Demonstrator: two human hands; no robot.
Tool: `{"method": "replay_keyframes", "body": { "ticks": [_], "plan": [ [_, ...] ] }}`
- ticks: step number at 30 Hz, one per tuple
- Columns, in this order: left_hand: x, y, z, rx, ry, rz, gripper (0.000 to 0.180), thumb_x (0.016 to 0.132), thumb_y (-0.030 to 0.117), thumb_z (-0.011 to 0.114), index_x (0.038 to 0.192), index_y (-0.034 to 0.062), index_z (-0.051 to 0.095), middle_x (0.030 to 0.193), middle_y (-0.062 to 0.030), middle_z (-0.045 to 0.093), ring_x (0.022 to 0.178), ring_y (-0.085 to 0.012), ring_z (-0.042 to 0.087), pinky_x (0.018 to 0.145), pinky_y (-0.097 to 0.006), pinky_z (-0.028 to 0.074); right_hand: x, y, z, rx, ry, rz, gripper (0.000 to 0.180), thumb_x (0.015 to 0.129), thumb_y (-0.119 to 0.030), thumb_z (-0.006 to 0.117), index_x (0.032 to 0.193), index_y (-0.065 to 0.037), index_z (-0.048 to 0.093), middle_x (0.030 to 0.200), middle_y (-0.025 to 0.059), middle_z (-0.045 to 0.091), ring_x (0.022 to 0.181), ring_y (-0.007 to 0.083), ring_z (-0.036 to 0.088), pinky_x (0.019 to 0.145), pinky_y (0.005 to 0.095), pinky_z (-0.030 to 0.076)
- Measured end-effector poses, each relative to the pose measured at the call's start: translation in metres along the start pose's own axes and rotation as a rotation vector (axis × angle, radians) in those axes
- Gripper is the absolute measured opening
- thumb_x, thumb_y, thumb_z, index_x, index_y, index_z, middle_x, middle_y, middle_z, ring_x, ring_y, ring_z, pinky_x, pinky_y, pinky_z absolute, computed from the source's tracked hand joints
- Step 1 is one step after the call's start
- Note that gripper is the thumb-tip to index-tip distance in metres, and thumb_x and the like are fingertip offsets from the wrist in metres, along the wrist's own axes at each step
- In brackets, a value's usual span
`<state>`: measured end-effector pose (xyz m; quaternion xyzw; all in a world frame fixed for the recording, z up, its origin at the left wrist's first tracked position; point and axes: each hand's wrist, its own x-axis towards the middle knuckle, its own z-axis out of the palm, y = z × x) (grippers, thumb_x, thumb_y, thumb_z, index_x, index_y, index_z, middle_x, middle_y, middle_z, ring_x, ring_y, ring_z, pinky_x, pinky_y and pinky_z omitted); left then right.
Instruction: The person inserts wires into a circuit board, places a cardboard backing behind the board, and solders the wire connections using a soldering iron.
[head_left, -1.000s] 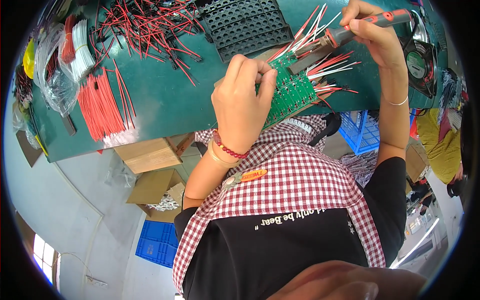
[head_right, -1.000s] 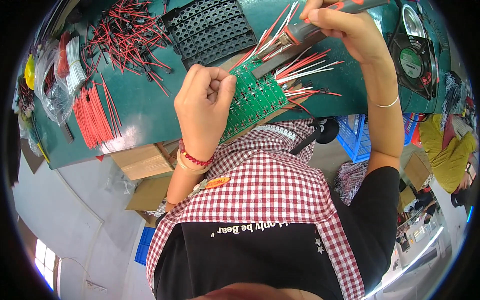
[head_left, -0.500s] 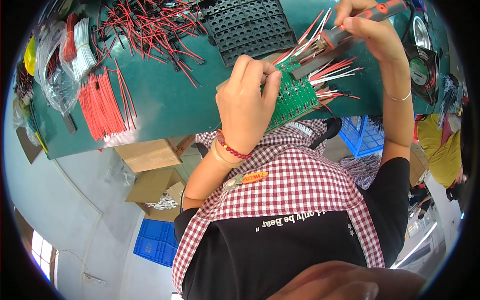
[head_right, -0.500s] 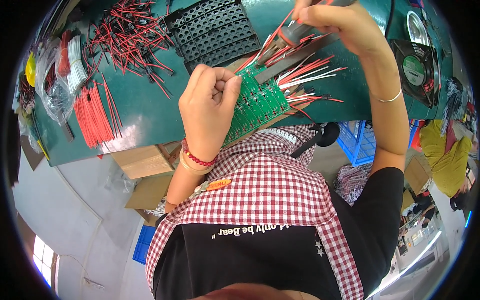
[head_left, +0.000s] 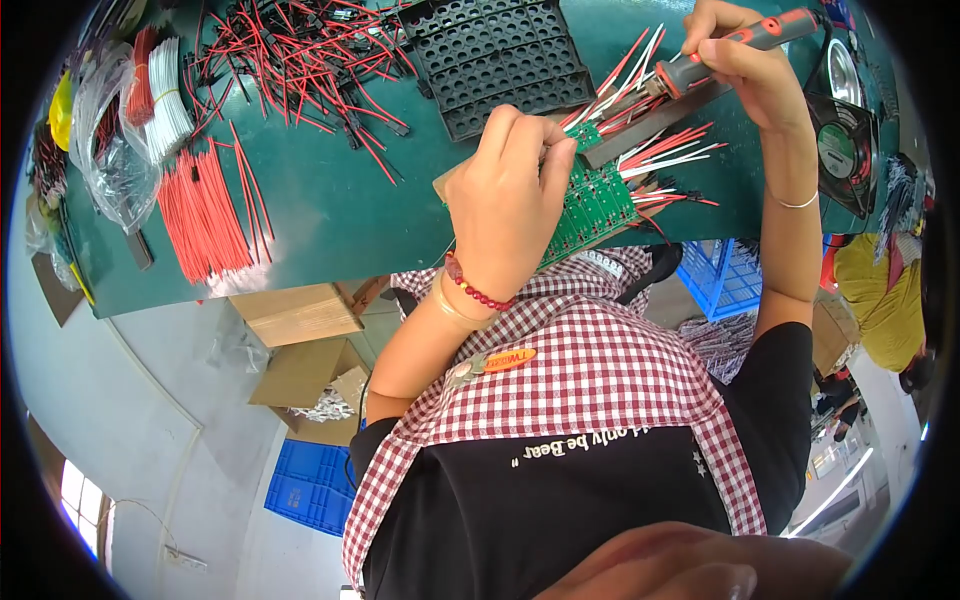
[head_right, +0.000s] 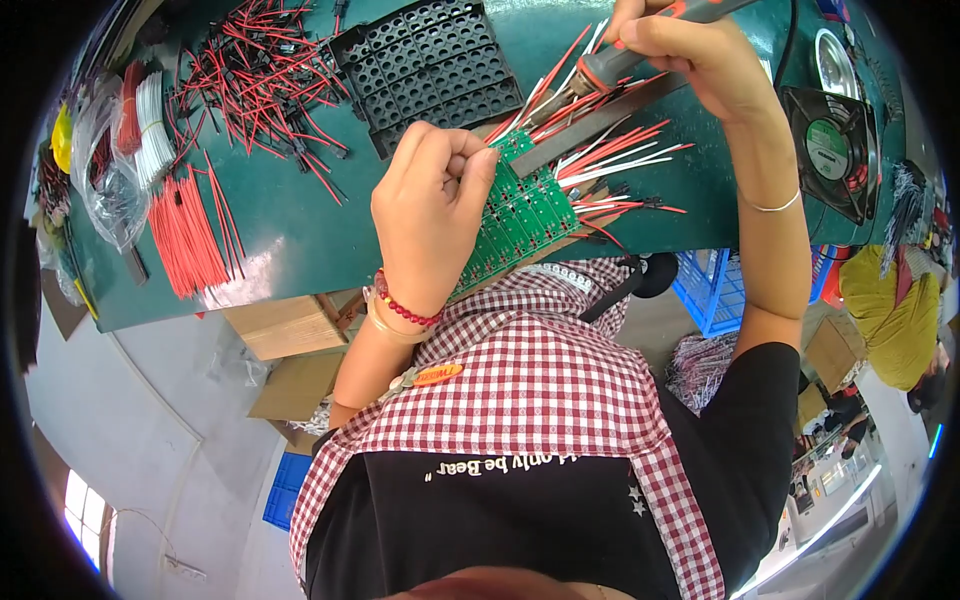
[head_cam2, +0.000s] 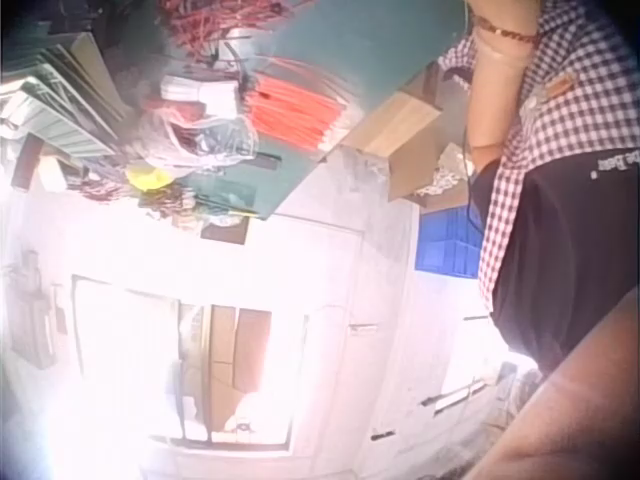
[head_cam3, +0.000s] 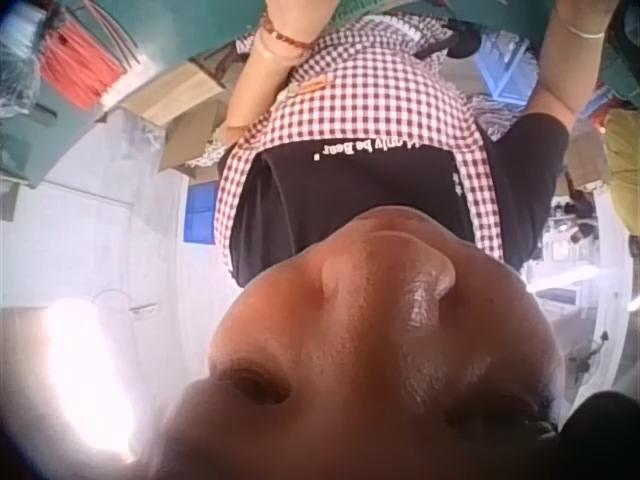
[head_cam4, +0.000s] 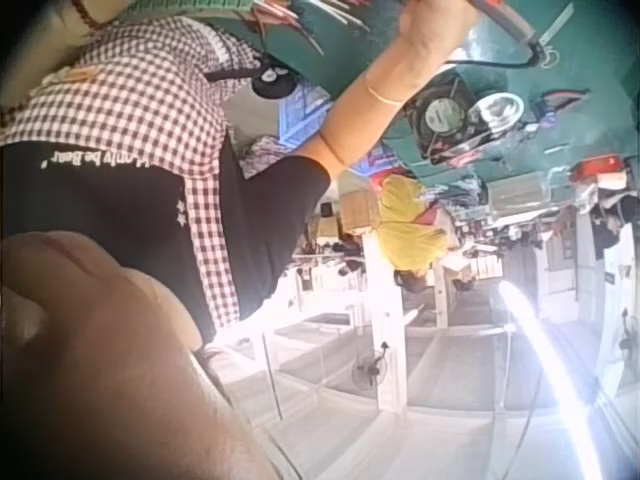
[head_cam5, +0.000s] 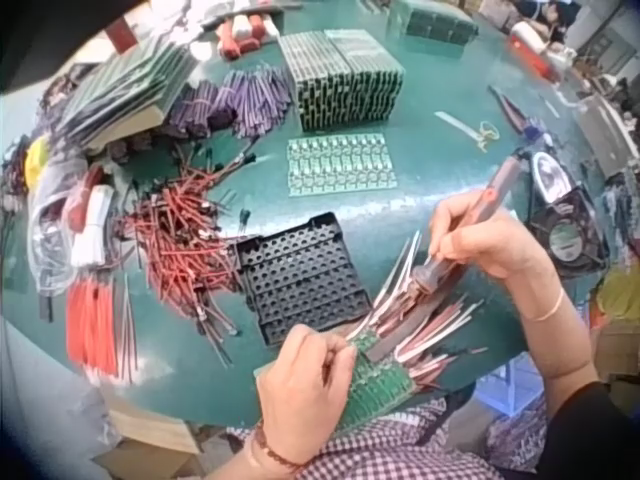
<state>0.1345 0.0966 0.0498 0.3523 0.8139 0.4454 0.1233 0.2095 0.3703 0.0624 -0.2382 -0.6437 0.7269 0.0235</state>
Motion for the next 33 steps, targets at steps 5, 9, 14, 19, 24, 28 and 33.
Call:
{"method": "replay_keyframes", "body": {
  "ticks": [5,9,14,19,24,28,33],
  "plan": [
    [0.0,-0.002,0.003,0.057,0.005,0.026,0.015,0.08,0.01,0.073,0.081,0.0073,0.058,0.08,-0.0048,0.054,0.055,-0.0221,0.059,0.048,-0.033,0.045,0.056,0.067,-0.002,0.8,-0.826,-0.852,0.016,0.07,-0.008,0.071,0.076,0.005,0.067,0.067,0.005,0.061,0.055,0.0081,0.048,0.05,0.0221,0.032],
    [0.0,-0.001,0.003,0.093,-0.011,0.036,0.015,0.081,0.01,0.072,0.084,0.0071,0.058,0.082,-0.0065,0.054,0.058,-0.0246,0.06,0.049,-0.035,0.047,0.053,0.065,0.001,0.797,-0.814,-0.857,0.015,0.07,-0.008,0.07,0.077,0.005,0.067,0.066,0.0045,0.061,0.055,0.0076,0.047,0.05,0.0218,0.031],
    [-0.001,0.001,0.003,0.108,-0.025,0.04,0.015,0.081,0.01,0.072,0.084,0.0069,0.058,0.082,-0.007,0.054,0.059,-0.0259,0.06,0.05,-0.036,0.047,0.051,0.071,-0.011,0.661,-0.766,-0.94,0.015,0.071,-0.008,0.07,0.077,0.006,0.066,0.065,0.0038,0.059,0.054,0.0067,0.046,0.049,0.0216,0.03],
    [-0.001,0.001,0.002,0.104,-0.02,0.038,0.015,0.08,0.01,0.073,0.084,0.0067,0.058,0.082,-0.0071,0.054,0.058,-0.0262,0.06,0.05,-0.036,0.047,-0.017,-0.025,0.016,-0.002,-0.025,0.017,0.016,0.071,-0.008,0.07,0.076,0.006,0.066,0.065,0.0049,0.059,0.055,0.0077,0.047,0.05,0.0219,0.03],
    [0.0,0.002,0.001,0.05,-0.052,0.035,0.014,0.079,0.009,0.073,0.083,0.0066,0.06,0.082,-0.0066,0.055,0.062,-0.0253,0.061,0.052,-0.036,0.048,0.0,-0.005,0.008,0.069,-0.036,-0.004,0.018,0.07,-0.01,0.071,0.077,0.006,0.067,0.066,0.0064,0.06,0.055,0.009,0.048,0.05,0.022,0.031],
    [0.0,0.002,0.001,0.076,-0.059,0.023,0.014,0.079,0.009,0.073,0.084,0.0069,0.06,0.082,-0.0063,0.055,0.065,-0.0252,0.061,0.053,-0.036,0.048,0.06,0.078,-0.021,0.616,-0.767,-0.925,0.021,0.068,-0.012,0.071,0.077,0.007,0.067,0.067,0.0073,0.062,0.056,0.0098,0.05,0.051,0.022,0.033],
    [0.001,0.003,0.0,0.122,-0.088,0.043,0.015,0.078,0.01,0.073,0.085,0.0064,0.061,0.082,-0.0068,0.054,0.066,-0.0252,0.062,0.054,-0.037,0.049,0.012,-0.008,0.015,-0.079,-0.098,0.088,0.021,0.066,-0.01,0.07,0.077,0.007,0.067,0.071,0.0083,0.064,0.059,0.0105,0.054,0.054,0.0224,0.038]
  ]
}}
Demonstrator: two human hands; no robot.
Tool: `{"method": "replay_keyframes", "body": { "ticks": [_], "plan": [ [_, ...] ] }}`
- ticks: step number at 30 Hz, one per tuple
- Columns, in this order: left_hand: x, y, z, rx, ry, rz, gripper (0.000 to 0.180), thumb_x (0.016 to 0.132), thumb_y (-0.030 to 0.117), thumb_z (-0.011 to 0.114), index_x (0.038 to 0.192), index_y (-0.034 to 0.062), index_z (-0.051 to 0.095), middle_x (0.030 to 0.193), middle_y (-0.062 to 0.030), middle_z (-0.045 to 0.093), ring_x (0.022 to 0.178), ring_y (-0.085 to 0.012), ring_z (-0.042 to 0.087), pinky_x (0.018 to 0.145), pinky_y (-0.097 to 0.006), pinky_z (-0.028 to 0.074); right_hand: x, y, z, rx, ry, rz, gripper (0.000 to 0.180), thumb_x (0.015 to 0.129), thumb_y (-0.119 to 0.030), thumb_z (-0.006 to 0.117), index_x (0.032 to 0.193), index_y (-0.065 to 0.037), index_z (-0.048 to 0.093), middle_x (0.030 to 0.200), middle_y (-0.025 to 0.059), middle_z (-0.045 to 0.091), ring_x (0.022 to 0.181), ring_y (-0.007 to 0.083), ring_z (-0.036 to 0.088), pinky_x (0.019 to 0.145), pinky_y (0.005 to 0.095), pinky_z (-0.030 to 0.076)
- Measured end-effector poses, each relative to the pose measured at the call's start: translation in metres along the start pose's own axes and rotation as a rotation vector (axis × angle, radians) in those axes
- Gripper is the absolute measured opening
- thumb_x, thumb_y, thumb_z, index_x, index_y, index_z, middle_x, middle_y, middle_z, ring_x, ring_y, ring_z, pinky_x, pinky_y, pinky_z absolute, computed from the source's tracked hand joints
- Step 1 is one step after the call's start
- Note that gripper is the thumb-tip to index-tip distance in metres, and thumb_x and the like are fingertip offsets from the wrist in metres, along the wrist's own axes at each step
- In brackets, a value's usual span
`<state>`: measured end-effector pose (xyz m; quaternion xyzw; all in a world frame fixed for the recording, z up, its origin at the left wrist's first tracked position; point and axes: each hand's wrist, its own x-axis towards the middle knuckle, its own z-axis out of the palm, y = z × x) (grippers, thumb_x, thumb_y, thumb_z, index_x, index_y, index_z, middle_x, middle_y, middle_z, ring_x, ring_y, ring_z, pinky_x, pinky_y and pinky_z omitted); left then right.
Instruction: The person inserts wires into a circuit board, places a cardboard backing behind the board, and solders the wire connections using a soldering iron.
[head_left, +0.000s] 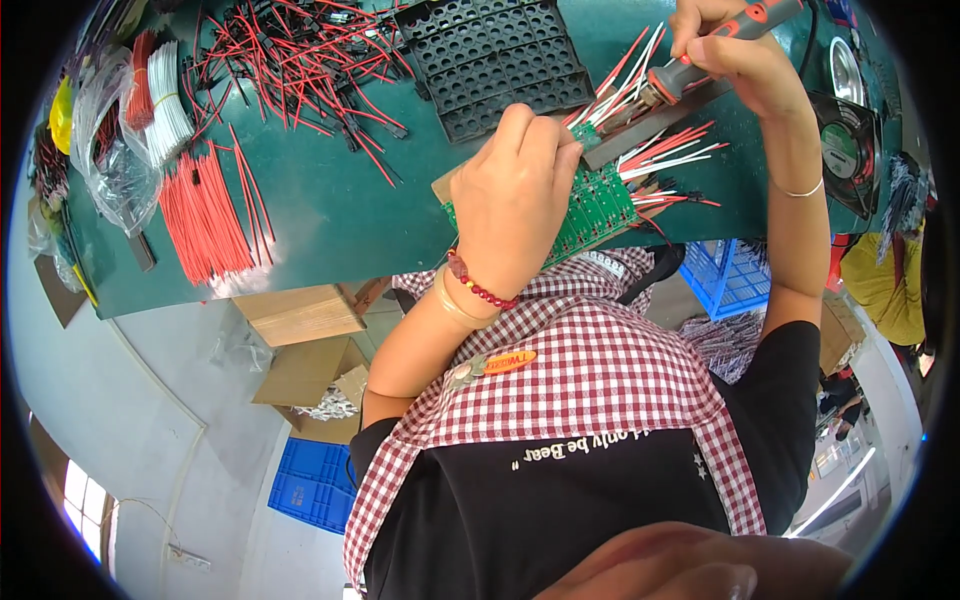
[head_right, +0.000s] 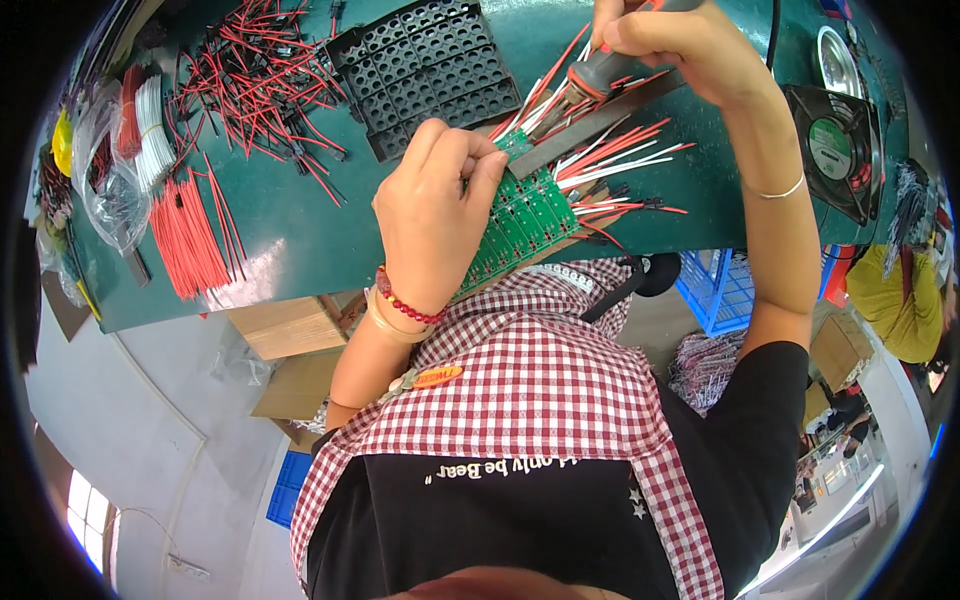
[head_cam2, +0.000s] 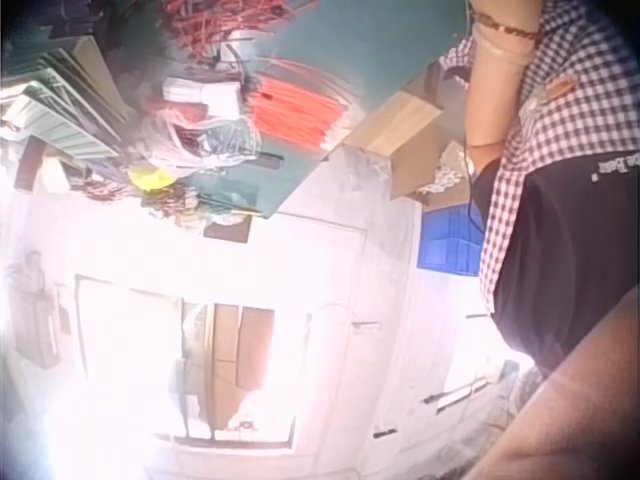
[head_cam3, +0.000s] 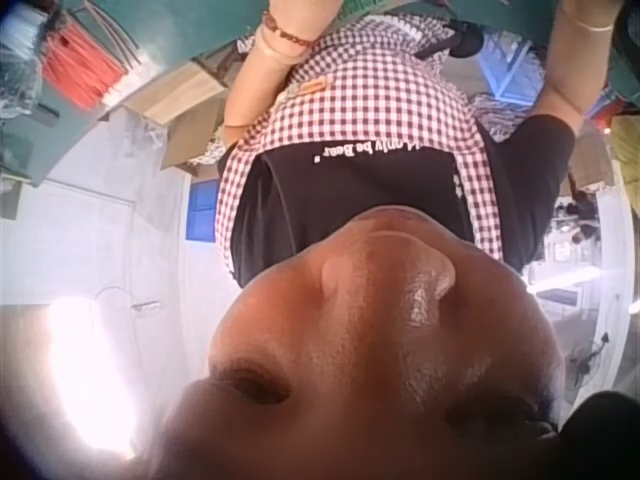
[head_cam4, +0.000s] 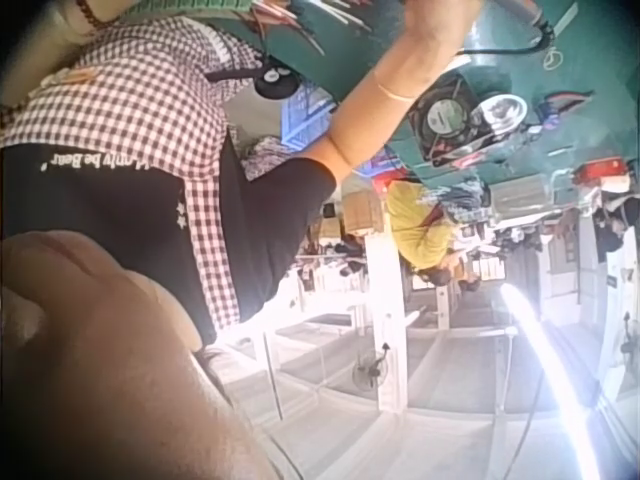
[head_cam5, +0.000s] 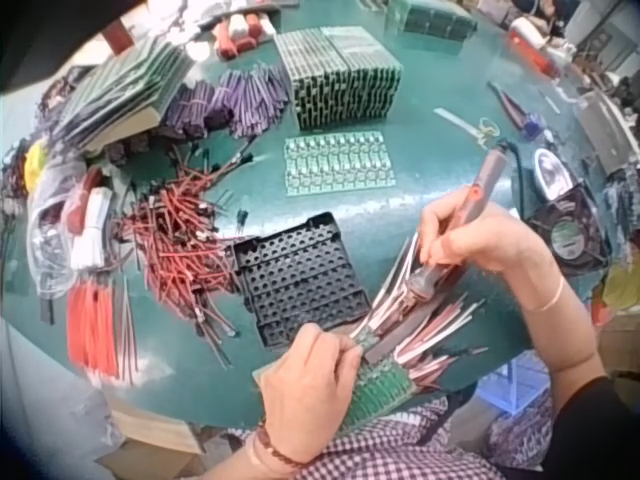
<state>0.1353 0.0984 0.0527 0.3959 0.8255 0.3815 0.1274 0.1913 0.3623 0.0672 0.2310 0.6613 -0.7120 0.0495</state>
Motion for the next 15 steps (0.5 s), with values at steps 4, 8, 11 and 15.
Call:
{"method": "replay_keyframes", "body": {
  "ticks": [4,8,11,15],
  "plan": [
    [0.002,-0.002,-0.003,0.02,0.007,0.01,0.015,0.077,0.01,0.074,0.084,0.0064,0.061,0.081,-0.007,0.053,0.065,-0.0249,0.061,0.054,-0.036,0.049,0.013,-0.006,0.002,0.284,-0.411,-0.424,0.018,0.067,-0.008,0.069,0.077,0.006,0.067,0.073,0.0092,0.066,0.064,0.012,0.058,0.058,0.0228,0.042],
    [0.005,0.001,-0.003,0.008,0.036,0.036,0.009,0.078,0.006,0.073,0.083,0.0066,0.066,0.076,-0.0064,0.054,0.058,-0.0214,0.058,0.052,-0.033,0.045,0.058,0.045,-0.013,0.541,-0.793,-0.855,0.018,0.067,-0.008,0.069,0.077,0.006,0.067,0.073,0.0098,0.066,0.065,0.0125,0.058,0.059,0.0231,0.042],
    [0.004,-0.004,-0.008,-0.057,0.06,0.007,0.009,0.079,0.004,0.073,0.086,0.0054,0.067,0.076,-0.0065,0.053,0.06,-0.0182,0.057,0.053,-0.032,0.045,0.069,0.045,-0.012,0.744,-0.876,-1.019,0.02,0.068,-0.009,0.071,0.078,0.007,0.067,0.071,0.0099,0.065,0.063,0.0126,0.057,0.057,0.0234,0.041],
    [0.001,-0.006,-0.016,-0.16,0.102,-0.061,0.011,0.081,-0.001,0.069,0.091,0.0017,0.066,0.077,-0.0053,0.052,0.062,-0.0122,0.053,0.054,-0.027,0.043,-0.019,-0.038,-0.003,0.047,-0.001,-0.167,0.024,0.068,-0.014,0.073,0.074,0.008,0.065,0.065,0.0095,0.062,0.058,0.0129,0.054,0.055,0.0242,0.039]
  ]
}}
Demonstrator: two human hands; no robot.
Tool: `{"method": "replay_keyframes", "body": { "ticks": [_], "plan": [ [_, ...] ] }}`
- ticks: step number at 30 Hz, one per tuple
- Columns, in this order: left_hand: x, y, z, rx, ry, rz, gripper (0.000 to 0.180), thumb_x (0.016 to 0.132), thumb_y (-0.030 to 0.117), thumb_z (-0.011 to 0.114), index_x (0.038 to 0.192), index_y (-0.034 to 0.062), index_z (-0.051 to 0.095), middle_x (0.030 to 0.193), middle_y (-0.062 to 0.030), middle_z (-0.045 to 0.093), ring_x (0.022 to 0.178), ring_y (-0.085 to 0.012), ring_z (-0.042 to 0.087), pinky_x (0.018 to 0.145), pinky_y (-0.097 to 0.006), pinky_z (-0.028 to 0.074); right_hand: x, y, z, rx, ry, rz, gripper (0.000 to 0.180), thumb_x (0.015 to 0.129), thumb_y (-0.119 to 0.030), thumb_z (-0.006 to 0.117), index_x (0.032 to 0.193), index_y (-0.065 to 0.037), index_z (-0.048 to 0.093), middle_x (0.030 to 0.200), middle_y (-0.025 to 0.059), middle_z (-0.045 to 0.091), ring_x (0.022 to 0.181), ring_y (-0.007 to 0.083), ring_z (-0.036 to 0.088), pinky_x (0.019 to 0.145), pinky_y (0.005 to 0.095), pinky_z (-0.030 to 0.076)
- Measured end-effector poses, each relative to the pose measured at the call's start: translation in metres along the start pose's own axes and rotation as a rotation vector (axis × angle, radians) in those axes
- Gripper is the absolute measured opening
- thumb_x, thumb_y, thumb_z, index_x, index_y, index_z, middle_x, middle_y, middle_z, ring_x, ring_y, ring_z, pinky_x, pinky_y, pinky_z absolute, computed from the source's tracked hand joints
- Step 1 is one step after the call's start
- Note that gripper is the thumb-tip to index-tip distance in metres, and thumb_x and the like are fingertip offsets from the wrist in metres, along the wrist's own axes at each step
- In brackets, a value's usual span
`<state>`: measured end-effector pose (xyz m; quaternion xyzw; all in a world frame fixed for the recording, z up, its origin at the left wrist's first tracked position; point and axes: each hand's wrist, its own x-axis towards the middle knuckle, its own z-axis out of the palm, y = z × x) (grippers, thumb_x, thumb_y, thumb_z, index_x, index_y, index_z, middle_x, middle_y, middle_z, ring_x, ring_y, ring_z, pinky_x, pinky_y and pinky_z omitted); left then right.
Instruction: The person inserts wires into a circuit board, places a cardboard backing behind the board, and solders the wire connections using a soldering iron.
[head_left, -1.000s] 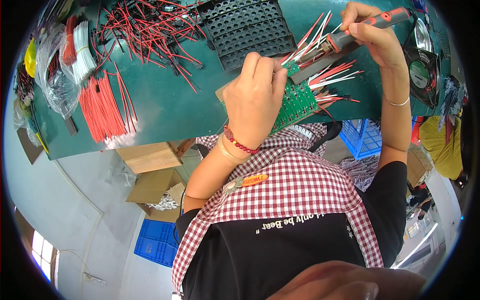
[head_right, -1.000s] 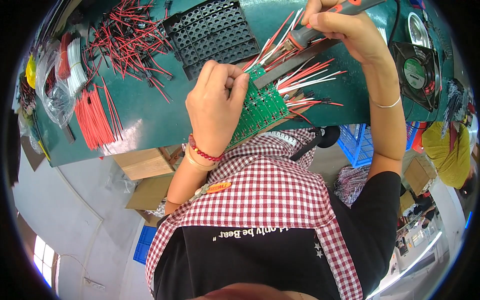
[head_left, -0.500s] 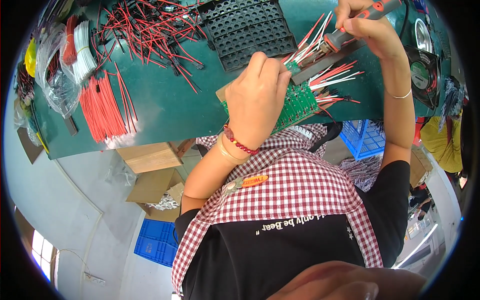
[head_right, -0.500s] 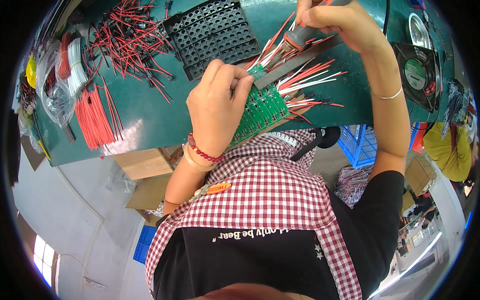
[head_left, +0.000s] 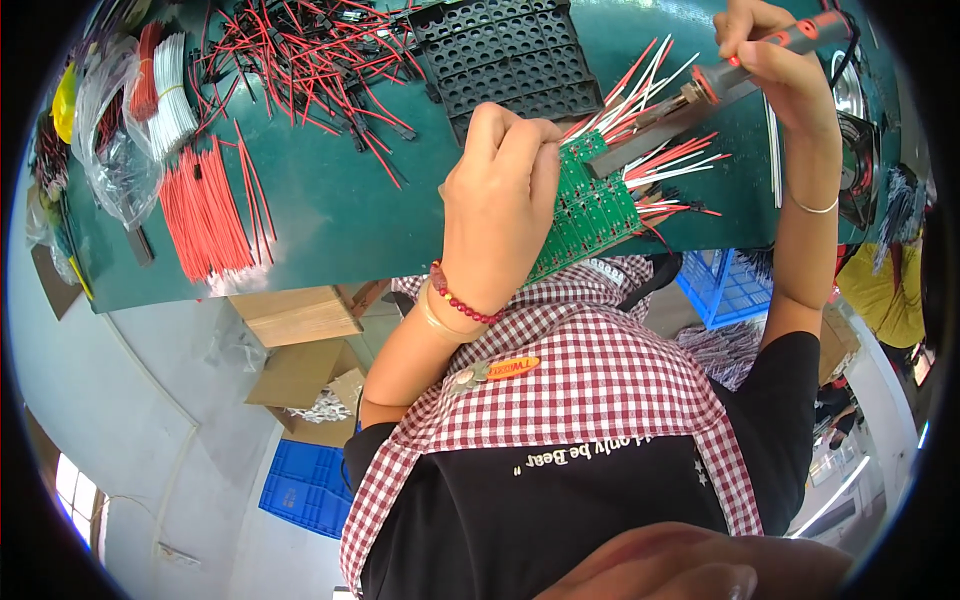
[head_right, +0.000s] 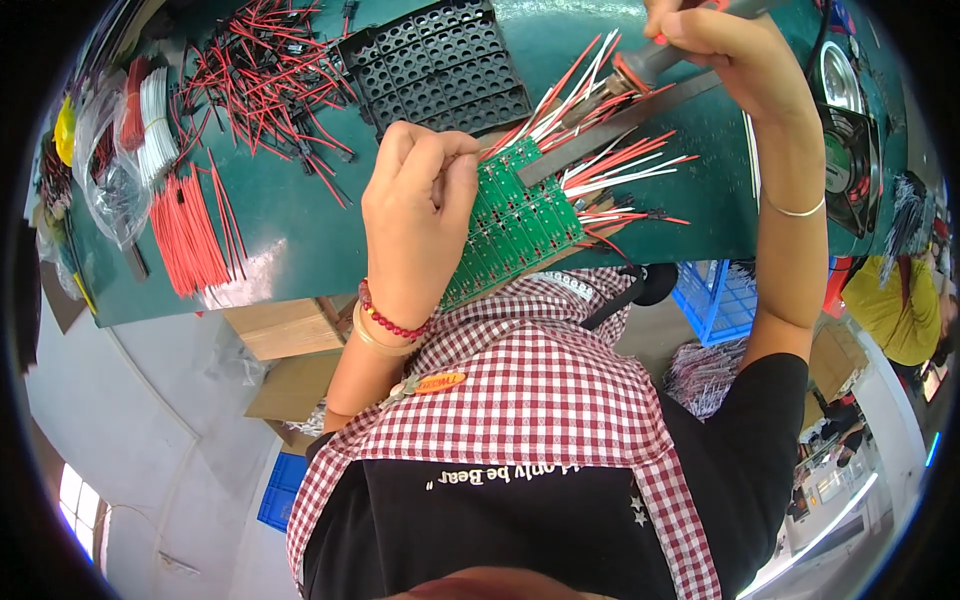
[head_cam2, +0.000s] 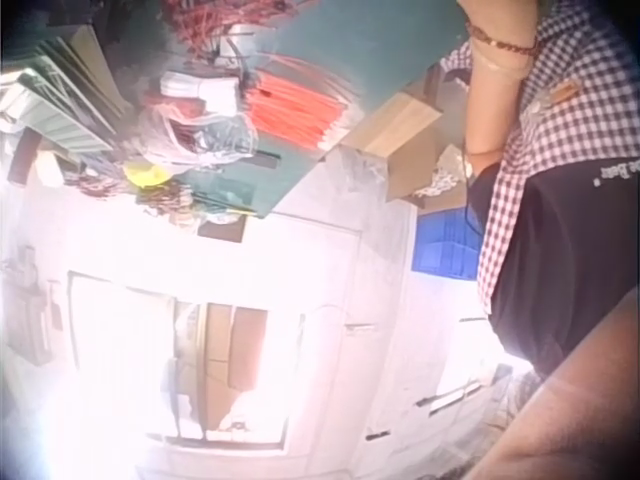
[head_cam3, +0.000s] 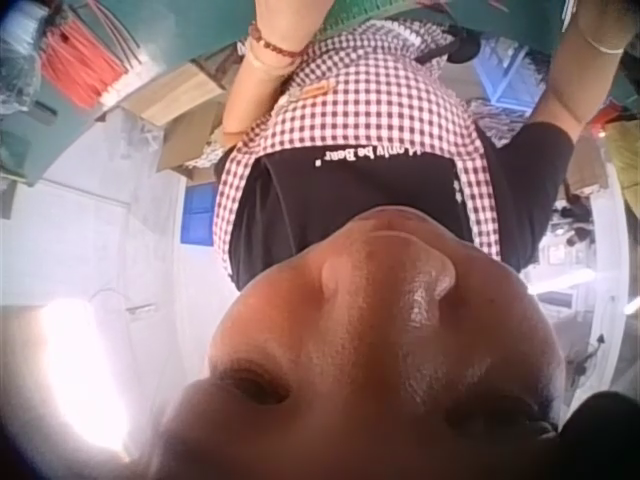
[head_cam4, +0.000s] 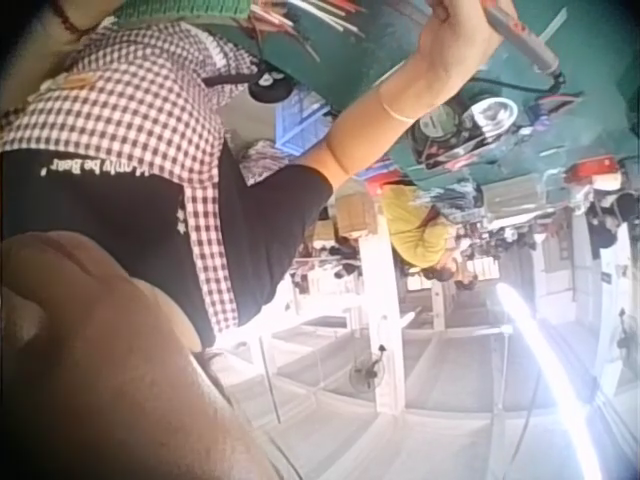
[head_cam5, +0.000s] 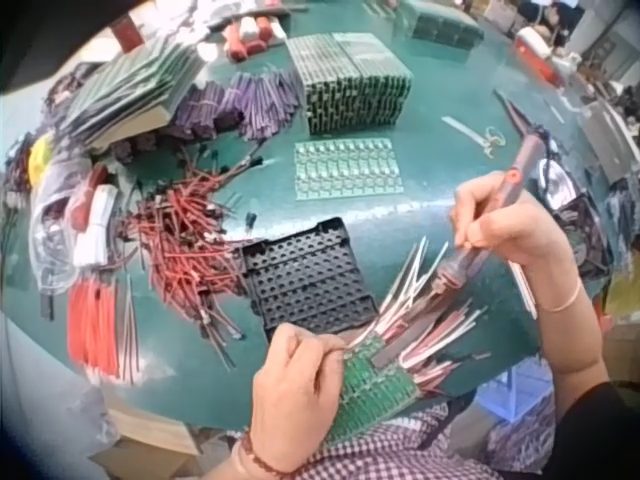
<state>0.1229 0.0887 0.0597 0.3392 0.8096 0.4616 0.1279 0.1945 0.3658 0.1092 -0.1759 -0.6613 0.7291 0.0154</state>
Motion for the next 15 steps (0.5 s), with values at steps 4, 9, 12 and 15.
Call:
{"method": "replay_keyframes", "body": {
  "ticks": [4,9,12,15],
  "plan": [
    [-0.006,0.001,-0.004,-0.033,-0.028,0.03,0.008,0.082,-0.002,0.068,0.088,-0.0001,0.064,0.078,-0.0047,0.052,0.059,-0.011,0.049,0.052,-0.026,0.041,-0.028,0.024,-0.04,-0.201,-0.057,-0.088,0.029,0.082,-0.031,0.064,0.086,-0.004,0.056,0.076,0.001,0.043,0.072,0.0105,0.039,0.063,0.0255,0.029],
    [-0.02,0.012,-0.029,-0.02,-0.207,-0.149,0.014,0.08,0.0,0.069,0.087,0.0025,0.058,0.085,-0.0104,0.052,0.063,-0.0248,0.059,0.054,-0.035,0.048,-0.097,0.009,0.01,-0.274,0.251,-0.292,0.037,0.08,-0.036,0.064,0.087,0.0,0.063,0.074,0.0059,0.053,0.059,0.0087,0.041,0.05,0.0237,0.027],
    [-0.031,0.013,-0.027,-0.145,-0.189,-0.106,0.015,0.079,-0.001,0.07,0.088,0.0025,0.058,0.083,-0.0102,0.051,0.062,-0.0231,0.058,0.054,-0.033,0.047,-0.134,0.013,0.031,-0.201,0.288,-0.312,0.041,0.08,-0.035,0.068,0.091,0.004,0.063,0.076,0.0115,0.056,0.055,0.0111,0.046,0.046,0.0241,0.031],
    [-0.037,0.015,-0.021,-0.175,-0.212,-0.093,0.015,0.079,-0.002,0.07,0.086,0.002,0.058,0.082,-0.0102,0.051,0.061,-0.0216,0.058,0.054,-0.032,0.047,-0.156,0.023,0.055,-0.086,0.373,-0.263,0.037,0.075,-0.022,0.074,0.097,0.006,0.064,0.08,0.0118,0.058,0.061,0.0129,0.05,0.054,0.023,0.036]
  ]
}}
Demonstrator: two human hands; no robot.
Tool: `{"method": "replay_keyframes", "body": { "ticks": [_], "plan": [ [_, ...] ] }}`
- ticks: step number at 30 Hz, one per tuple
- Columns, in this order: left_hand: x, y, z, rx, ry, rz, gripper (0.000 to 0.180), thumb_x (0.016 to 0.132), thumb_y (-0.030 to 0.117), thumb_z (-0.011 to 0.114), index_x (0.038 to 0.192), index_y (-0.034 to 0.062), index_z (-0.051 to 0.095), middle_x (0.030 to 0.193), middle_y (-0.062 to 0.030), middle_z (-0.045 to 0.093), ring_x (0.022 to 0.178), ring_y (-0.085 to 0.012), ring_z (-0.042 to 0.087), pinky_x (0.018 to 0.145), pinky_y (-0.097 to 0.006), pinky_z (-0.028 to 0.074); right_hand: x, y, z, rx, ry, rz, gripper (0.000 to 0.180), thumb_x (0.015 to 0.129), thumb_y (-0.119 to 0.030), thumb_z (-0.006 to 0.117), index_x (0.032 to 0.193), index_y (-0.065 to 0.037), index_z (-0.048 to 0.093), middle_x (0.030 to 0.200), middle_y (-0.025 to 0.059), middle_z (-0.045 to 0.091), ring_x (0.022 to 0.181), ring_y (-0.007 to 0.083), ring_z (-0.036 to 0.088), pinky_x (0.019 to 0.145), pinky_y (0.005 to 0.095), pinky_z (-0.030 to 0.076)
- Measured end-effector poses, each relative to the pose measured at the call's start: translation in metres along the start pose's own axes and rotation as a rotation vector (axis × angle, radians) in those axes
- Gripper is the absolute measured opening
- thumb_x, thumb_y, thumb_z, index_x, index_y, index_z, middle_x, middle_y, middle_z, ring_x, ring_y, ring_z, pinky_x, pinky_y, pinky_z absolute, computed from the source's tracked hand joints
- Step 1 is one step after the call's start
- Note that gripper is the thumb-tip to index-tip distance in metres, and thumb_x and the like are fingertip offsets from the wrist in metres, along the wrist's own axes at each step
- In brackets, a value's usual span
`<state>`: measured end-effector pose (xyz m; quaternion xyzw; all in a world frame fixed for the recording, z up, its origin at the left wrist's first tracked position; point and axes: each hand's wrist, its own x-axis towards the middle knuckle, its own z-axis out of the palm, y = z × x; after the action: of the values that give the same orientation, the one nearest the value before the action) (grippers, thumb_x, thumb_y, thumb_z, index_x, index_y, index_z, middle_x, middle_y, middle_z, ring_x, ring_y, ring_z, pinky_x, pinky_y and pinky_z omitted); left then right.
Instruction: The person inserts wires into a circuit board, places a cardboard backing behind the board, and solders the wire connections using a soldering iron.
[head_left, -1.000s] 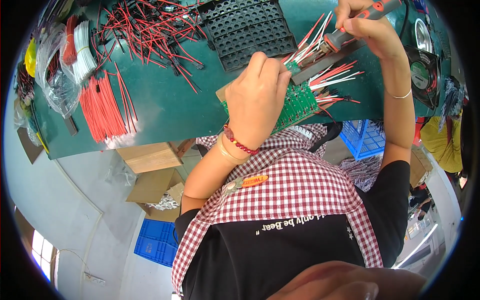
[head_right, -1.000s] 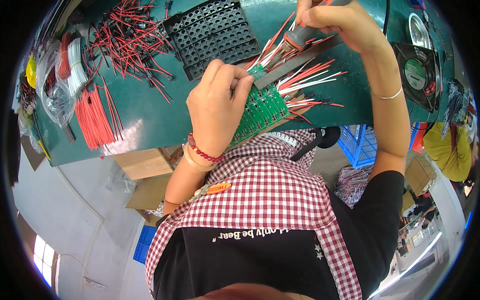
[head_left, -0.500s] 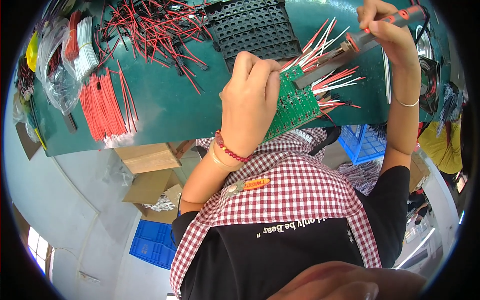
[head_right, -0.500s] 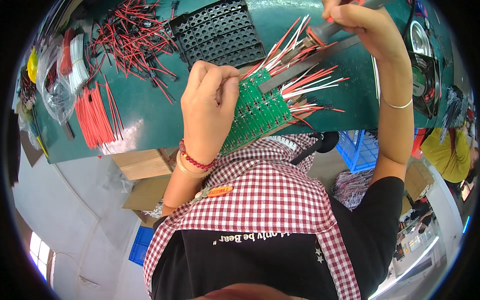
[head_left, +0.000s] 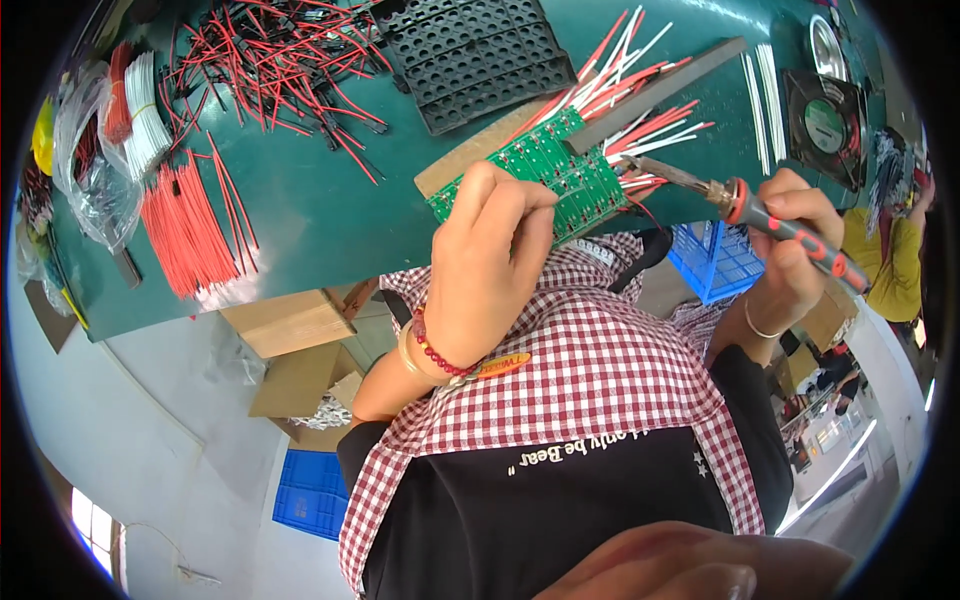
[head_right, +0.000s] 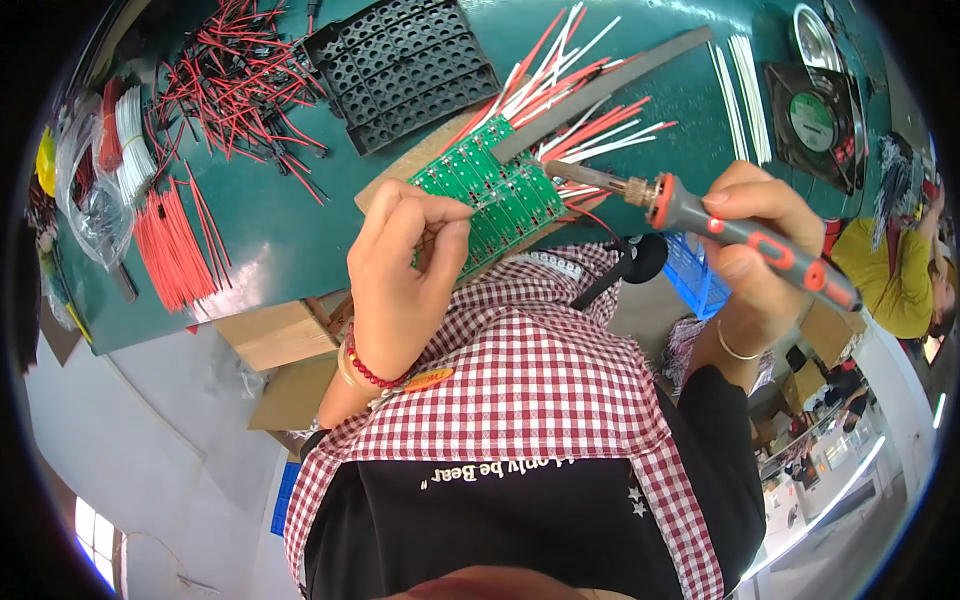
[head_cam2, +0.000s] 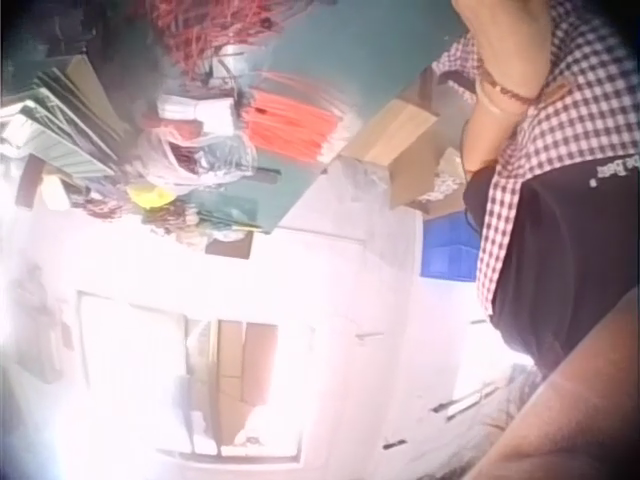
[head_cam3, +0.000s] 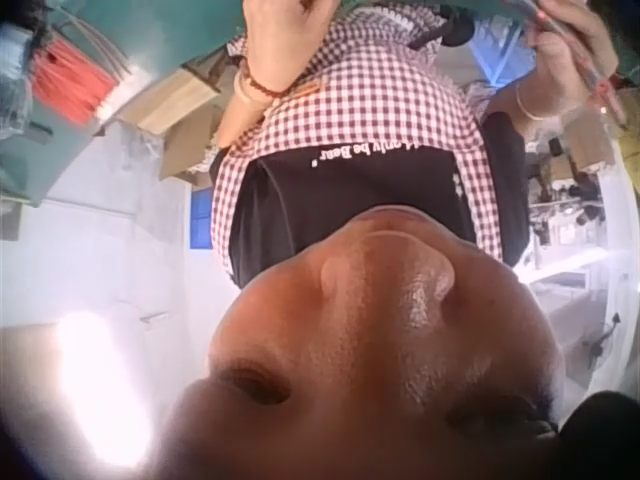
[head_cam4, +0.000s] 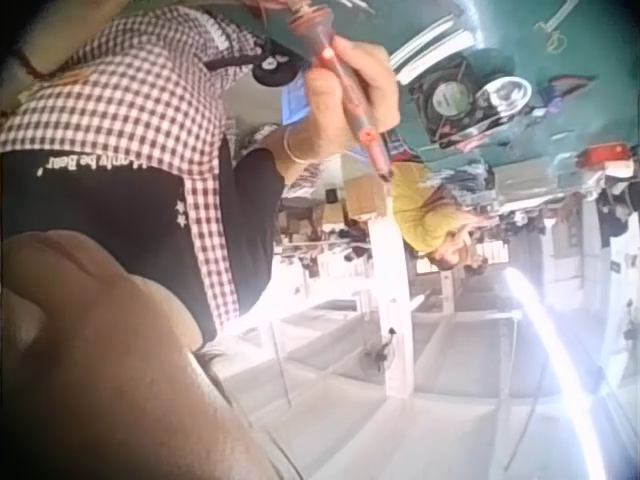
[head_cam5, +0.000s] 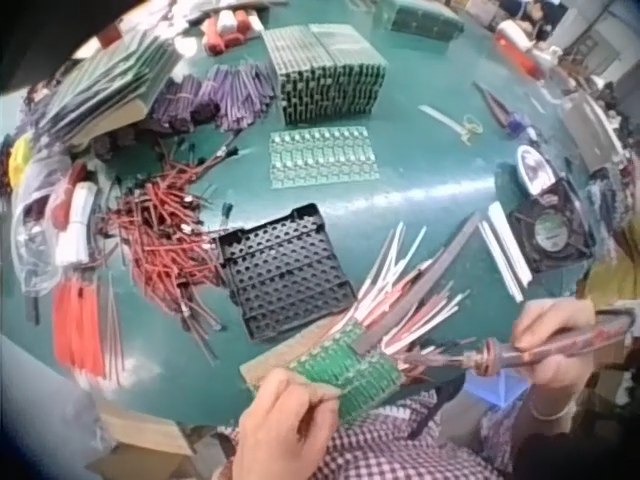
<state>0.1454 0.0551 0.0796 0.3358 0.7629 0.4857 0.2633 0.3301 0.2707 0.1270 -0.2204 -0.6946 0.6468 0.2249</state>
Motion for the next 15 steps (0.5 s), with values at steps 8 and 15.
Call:
{"method": "replay_keyframes", "body": {
  "ticks": [8,15],
  "plan": [
    [0.009,-0.006,0.017,0.194,0.058,0.089,0.018,0.077,0.007,0.075,0.077,0.0066,0.058,0.071,-0.0034,0.054,0.053,-0.0153,0.054,0.047,-0.03,0.043,-0.033,0.025,0.038,-0.246,0.311,-0.002,0.018,0.076,0.001,0.067,0.093,0.005,0.066,0.074,0.0049,0.06,0.064,0.0083,0.05,0.06,0.0219,0.038],
    [0.009,-0.01,0.026,0.205,0.12,0.14,0.017,0.077,0.005,0.076,0.077,0.0056,0.058,0.073,-0.0043,0.056,0.054,-0.0159,0.056,0.048,-0.03,0.044,-0.03,0.035,0.047,-0.358,0.238,-0.134,0.017,0.075,0.001,0.07,0.092,0.004,0.067,0.073,0.0068,0.064,0.059,0.0086,0.054,0.055,0.0217,0.04]
  ]
}}
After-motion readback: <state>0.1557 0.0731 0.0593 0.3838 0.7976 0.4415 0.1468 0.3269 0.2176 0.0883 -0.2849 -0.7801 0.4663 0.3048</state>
